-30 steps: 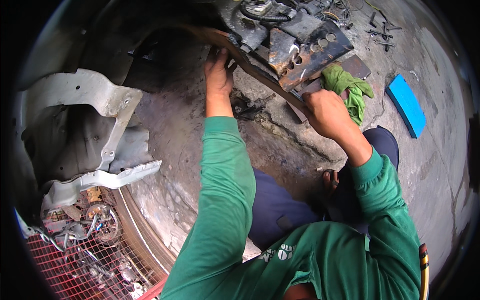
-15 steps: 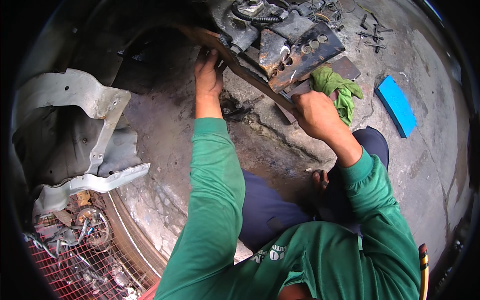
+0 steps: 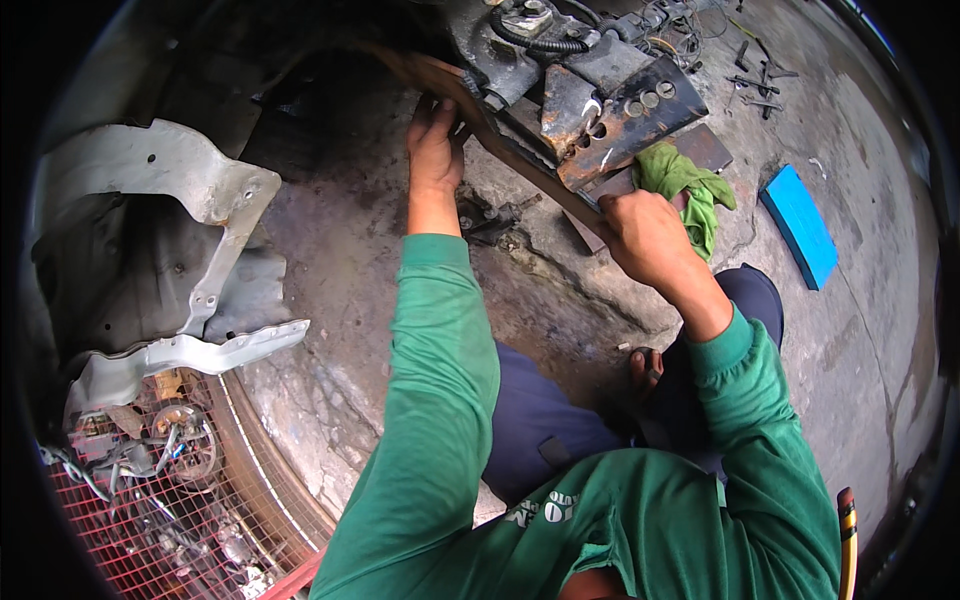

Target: The person positions a metal plate under a vehicle's undercarriage, aligns it with the frame, and uses a pencil to mark the plate for cutting or fitting. The person repeatedly adjusts the plate and marks it while working in a crouched position.

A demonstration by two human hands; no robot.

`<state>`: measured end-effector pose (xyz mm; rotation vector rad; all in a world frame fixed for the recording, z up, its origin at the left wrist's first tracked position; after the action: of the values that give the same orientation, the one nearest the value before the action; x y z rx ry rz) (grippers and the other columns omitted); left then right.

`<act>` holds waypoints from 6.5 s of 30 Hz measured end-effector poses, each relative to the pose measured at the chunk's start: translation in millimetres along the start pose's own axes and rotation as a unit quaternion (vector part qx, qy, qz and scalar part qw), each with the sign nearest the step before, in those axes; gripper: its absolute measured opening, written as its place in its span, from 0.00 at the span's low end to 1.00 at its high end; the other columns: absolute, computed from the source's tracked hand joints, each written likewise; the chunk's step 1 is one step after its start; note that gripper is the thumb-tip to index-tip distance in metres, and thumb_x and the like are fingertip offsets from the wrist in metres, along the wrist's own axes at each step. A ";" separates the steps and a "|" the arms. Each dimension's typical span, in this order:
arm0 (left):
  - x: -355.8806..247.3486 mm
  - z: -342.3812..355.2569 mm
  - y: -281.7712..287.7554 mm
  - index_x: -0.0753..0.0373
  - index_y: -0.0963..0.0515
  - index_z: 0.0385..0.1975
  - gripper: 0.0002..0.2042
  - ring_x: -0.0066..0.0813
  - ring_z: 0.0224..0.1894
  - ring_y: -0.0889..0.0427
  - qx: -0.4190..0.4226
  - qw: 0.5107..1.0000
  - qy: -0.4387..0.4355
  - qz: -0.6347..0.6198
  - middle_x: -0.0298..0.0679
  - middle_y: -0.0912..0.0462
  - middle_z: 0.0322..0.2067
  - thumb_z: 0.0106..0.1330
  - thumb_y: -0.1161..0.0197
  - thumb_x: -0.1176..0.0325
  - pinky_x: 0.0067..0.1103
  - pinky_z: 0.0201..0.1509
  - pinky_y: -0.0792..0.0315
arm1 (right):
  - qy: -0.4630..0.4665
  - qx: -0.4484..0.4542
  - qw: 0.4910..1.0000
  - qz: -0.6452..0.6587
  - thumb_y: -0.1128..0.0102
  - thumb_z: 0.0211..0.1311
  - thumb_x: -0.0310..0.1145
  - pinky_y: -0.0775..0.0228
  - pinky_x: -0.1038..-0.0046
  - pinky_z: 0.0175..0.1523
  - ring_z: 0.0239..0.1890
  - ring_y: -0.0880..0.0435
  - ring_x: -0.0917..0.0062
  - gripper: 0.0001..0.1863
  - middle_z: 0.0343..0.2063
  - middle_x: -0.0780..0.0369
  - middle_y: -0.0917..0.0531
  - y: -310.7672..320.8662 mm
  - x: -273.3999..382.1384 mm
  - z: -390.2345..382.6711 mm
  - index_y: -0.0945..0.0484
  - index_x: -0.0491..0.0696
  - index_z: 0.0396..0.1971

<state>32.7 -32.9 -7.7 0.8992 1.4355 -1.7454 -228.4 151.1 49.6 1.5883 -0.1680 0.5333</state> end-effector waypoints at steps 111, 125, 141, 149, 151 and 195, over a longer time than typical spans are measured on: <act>-89.5 -107.3 168.4 0.66 0.22 0.38 0.03 0.18 0.23 0.28 -0.295 0.913 0.147 0.240 0.33 0.22 0.28 0.69 0.36 0.75 0.19 0.24 0.35 | -0.108 0.229 0.919 0.301 0.23 0.56 0.47 0.22 0.62 0.46 0.38 0.11 0.61 0.25 0.34 0.48 0.11 -204.7 87.7 33.0 0.14 0.36 0.37; -78.9 -101.2 191.1 0.71 0.22 0.44 0.07 0.31 0.32 0.16 -0.294 0.912 0.157 0.240 0.44 0.16 0.36 0.68 0.38 0.78 0.24 0.33 0.22 | -0.194 0.206 0.896 0.341 0.21 0.56 0.55 0.22 0.64 0.43 0.34 0.12 0.68 0.33 0.32 0.51 0.11 -229.3 97.9 24.7 0.14 0.33 0.35; -83.3 -97.1 163.5 0.71 0.22 0.45 0.12 0.25 0.30 0.19 -0.265 0.915 0.100 0.289 0.40 0.16 0.37 0.69 0.30 0.71 0.22 0.31 0.24 | -0.179 0.217 0.911 0.301 0.30 0.62 0.62 0.23 0.63 0.59 0.53 0.12 0.56 0.41 0.48 0.44 0.12 -239.6 88.2 31.5 0.17 0.32 0.52; -81.9 -91.5 142.3 0.72 0.22 0.45 0.14 0.24 0.29 0.19 -0.268 0.904 0.080 0.323 0.39 0.17 0.36 0.69 0.29 0.68 0.20 0.30 0.25 | -0.190 0.220 0.909 0.300 0.29 0.61 0.60 0.22 0.64 0.58 0.52 0.12 0.58 0.41 0.48 0.45 0.12 -241.4 82.8 32.6 0.17 0.32 0.52; -84.9 -93.1 138.4 0.73 0.22 0.46 0.16 0.24 0.31 0.18 -0.242 0.907 0.089 0.333 0.40 0.17 0.38 0.69 0.28 0.67 0.20 0.32 0.24 | -0.187 0.223 0.904 0.312 0.28 0.60 0.60 0.22 0.64 0.57 0.51 0.11 0.59 0.40 0.48 0.45 0.12 -242.4 82.7 30.9 0.16 0.33 0.51; -85.0 -94.9 97.4 0.66 0.23 0.54 0.17 0.21 0.43 0.17 0.023 0.958 0.167 0.230 0.36 0.15 0.46 0.71 0.30 0.65 0.22 0.48 0.22 | -0.053 -0.131 0.885 0.445 0.29 0.66 0.48 0.30 0.70 0.33 0.26 0.24 0.80 0.22 0.22 0.63 0.18 -97.3 88.8 106.7 0.17 0.40 0.31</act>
<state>167.5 53.5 1.6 1.4762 1.2552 -1.3232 -84.9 75.9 0.0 1.2069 -1.0427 1.0748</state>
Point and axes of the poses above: each hand's wrist, its own z-axis towards the middle knuckle, its own y-axis out of the back of the hand, x = y × z, the point moved 1 cm from there along z, towards the middle knuckle
